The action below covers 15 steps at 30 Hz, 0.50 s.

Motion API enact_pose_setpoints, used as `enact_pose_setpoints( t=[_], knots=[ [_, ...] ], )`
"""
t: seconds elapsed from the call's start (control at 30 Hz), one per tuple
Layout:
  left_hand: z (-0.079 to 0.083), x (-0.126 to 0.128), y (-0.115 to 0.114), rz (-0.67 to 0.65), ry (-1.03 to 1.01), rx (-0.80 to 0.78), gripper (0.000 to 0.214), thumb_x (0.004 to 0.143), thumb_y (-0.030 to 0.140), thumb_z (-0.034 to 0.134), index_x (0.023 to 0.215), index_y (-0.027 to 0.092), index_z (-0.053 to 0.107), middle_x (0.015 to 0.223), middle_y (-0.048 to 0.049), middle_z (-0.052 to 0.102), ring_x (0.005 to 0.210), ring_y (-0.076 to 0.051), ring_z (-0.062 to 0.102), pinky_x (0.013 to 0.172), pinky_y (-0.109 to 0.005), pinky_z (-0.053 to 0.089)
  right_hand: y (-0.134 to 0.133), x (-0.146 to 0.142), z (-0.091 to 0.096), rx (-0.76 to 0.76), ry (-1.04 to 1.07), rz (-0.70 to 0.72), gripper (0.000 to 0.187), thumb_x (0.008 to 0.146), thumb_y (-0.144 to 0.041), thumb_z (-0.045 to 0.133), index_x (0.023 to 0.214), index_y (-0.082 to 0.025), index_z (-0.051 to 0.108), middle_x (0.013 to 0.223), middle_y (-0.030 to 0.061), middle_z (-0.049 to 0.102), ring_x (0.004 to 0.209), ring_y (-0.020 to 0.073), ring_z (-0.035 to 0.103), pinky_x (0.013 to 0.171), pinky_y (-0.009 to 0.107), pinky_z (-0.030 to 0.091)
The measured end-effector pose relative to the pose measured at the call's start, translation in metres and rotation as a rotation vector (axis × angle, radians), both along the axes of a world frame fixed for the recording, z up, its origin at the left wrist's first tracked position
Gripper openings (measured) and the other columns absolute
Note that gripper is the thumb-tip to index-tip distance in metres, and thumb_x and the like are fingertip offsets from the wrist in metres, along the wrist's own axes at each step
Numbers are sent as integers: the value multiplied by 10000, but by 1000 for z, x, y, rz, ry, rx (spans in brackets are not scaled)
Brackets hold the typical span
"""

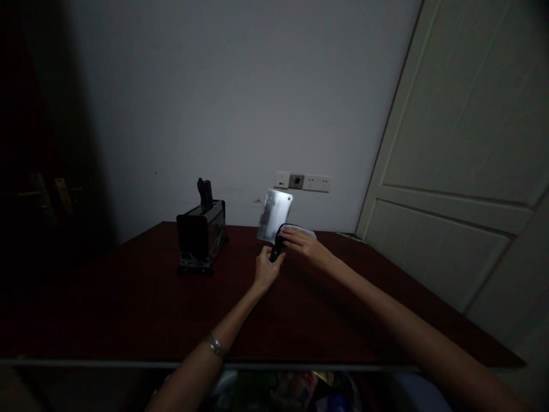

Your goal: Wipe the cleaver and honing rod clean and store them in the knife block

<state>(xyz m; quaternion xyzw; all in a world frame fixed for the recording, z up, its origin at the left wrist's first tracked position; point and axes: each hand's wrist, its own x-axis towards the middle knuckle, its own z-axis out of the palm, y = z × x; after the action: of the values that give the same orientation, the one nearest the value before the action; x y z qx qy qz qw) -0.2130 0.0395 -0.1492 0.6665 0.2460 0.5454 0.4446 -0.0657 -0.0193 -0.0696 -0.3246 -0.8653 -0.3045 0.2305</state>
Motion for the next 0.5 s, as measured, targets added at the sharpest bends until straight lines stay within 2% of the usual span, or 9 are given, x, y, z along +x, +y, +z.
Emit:
enact_pose_setpoints(
  t=[0.23, 0.5],
  knots=[
    [2, -5, -1, 184, 80, 93, 138, 738, 291, 536, 767, 172, 471, 615, 16, 525, 537, -103, 500, 520, -194, 358, 11, -19, -6, 37, 65, 4, 252, 898, -150, 404, 1094, -183, 559, 1232, 103, 556, 1275, 185, 355, 987, 457, 426],
    [7, -6, -8, 168, 124, 139, 146, 725, 257, 551, 827, 157, 520, 661, -25, 584, 576, -140, 552, 547, -216, 383, 2, -19, -2, 26, 43, -15, 255, 912, -177, 371, 1074, -151, 565, 1205, 123, 567, 1264, 192, 369, 988, 446, 427]
  ],
)
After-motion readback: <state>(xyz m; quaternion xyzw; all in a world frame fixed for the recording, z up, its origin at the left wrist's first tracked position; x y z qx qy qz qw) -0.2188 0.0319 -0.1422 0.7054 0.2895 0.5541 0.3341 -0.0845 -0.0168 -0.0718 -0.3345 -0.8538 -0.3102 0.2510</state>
